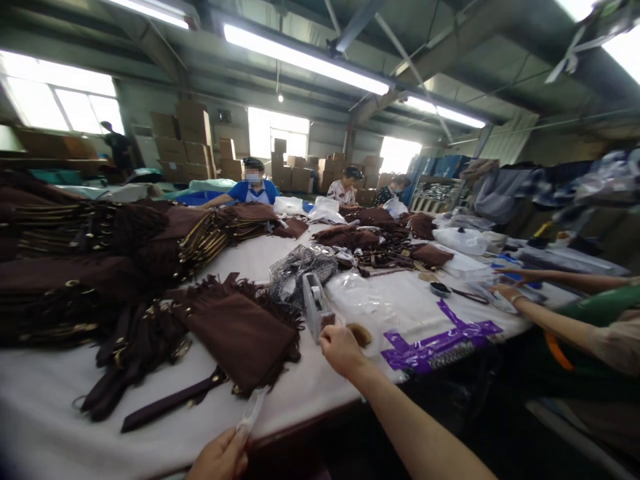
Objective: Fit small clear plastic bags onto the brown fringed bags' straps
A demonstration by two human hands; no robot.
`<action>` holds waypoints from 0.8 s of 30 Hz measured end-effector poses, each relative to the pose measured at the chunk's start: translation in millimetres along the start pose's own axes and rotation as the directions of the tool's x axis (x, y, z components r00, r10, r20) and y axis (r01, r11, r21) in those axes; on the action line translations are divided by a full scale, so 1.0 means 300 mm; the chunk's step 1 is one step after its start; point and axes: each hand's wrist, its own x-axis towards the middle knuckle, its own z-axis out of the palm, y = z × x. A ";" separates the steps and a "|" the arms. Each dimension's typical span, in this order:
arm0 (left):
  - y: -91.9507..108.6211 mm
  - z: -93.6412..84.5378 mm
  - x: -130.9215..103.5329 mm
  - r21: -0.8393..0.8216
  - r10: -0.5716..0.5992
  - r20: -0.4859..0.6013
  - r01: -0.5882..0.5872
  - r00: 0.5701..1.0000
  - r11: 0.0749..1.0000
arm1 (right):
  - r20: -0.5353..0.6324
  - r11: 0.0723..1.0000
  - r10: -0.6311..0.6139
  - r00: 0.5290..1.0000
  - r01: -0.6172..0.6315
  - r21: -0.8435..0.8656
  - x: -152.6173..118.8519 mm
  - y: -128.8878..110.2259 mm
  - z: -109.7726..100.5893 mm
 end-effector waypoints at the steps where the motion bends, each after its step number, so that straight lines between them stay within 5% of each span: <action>1: -0.004 0.002 -0.008 0.016 0.005 -0.016 -0.005 1.000 1.000 | 0.089 0.997 -0.036 0.995 0.029 0.076 -0.037 -0.018 0.025; 4: 0.009 0.001 -0.035 0.203 0.116 -0.062 -0.101 0.991 0.974 | 0.366 0.944 -0.144 0.919 0.017 0.329 -0.141 -0.088 0.112; 7: 0.042 -0.006 -0.066 0.426 0.268 -0.056 -0.219 0.962 0.878 | 0.499 0.914 -0.182 0.847 -0.042 0.404 -0.196 -0.162 0.194; 15: 0.031 -0.022 -0.097 0.701 0.345 -0.009 -0.240 0.939 0.671 | 0.549 0.982 -0.087 0.832 -0.022 0.190 -0.155 -0.235 0.294; 20: -0.002 -0.026 -0.088 0.791 0.367 0.044 -0.256 0.929 0.555 | 0.602 0.999 -0.022 0.798 -0.002 0.039 -0.133 -0.257 0.295; 24: -0.042 -0.031 -0.091 0.823 0.475 0.053 -0.308 0.878 0.477 | 0.679 0.998 -0.004 0.735 0.045 -0.043 -0.113 -0.289 0.270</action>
